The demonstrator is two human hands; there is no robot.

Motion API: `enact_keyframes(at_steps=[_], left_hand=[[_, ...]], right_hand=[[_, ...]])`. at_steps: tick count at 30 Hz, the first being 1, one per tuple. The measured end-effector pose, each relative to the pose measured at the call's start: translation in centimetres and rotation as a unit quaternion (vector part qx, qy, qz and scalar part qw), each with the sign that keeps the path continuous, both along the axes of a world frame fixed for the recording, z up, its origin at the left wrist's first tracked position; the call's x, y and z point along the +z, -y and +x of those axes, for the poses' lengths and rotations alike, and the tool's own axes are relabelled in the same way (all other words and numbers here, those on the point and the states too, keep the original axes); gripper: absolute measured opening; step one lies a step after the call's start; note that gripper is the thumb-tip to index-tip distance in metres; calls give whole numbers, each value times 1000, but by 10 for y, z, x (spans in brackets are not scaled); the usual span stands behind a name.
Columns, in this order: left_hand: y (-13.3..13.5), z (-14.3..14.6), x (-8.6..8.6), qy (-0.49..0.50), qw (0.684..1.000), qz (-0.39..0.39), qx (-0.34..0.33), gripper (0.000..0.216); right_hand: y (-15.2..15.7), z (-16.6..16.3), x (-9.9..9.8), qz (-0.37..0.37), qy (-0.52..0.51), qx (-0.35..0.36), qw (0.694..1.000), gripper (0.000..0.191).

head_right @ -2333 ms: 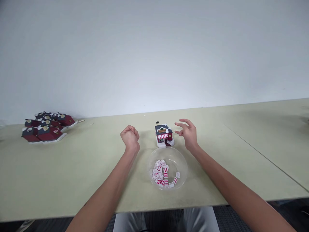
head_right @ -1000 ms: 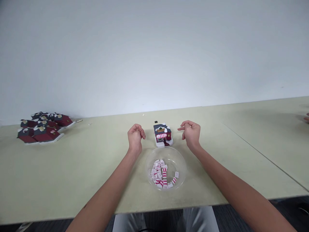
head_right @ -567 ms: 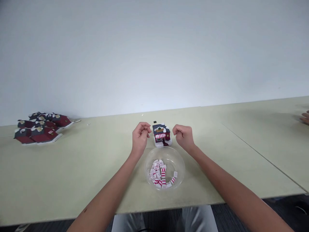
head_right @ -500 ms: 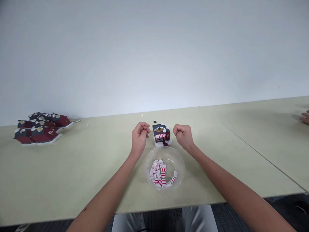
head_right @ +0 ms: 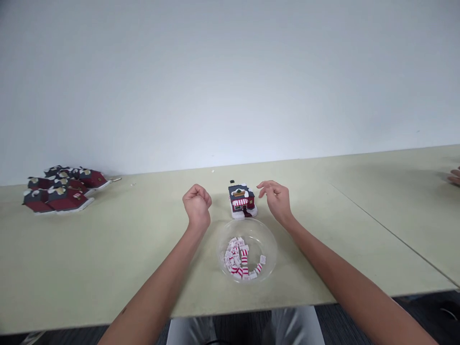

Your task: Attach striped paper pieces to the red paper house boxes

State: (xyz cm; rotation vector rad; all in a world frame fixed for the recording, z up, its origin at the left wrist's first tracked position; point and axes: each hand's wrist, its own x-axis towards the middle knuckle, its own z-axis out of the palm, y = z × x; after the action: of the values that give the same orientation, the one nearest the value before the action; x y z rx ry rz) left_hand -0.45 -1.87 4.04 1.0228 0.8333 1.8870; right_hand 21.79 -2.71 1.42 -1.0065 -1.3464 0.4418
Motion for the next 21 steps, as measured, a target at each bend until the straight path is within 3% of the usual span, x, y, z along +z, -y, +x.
enact_keyframes(at_steps=[3,8,10,13,17,21], left_hand=[[2,-2,4,13,999,-23,-40,9],[8,4,8,-80,994,14,-74,11],[10,7,8,-118,990,11,-78,23],[9,10,5,-148,988,2,-51,43],[7,8,-1,-174,984,-32,-12,30],[9,6,-4,-194,980,-49,1,32]], right_hand=[[3,0,1,12,-2,-3,1000,45],[7,-2,1,5,-32,0,999,42],[7,-3,1,-14,-41,-13,999,40],[8,-2,2,-27,-39,-47,998,35],[7,-1,4,-14,-35,-81,996,33],[4,-4,4,10,-72,-45,996,45]])
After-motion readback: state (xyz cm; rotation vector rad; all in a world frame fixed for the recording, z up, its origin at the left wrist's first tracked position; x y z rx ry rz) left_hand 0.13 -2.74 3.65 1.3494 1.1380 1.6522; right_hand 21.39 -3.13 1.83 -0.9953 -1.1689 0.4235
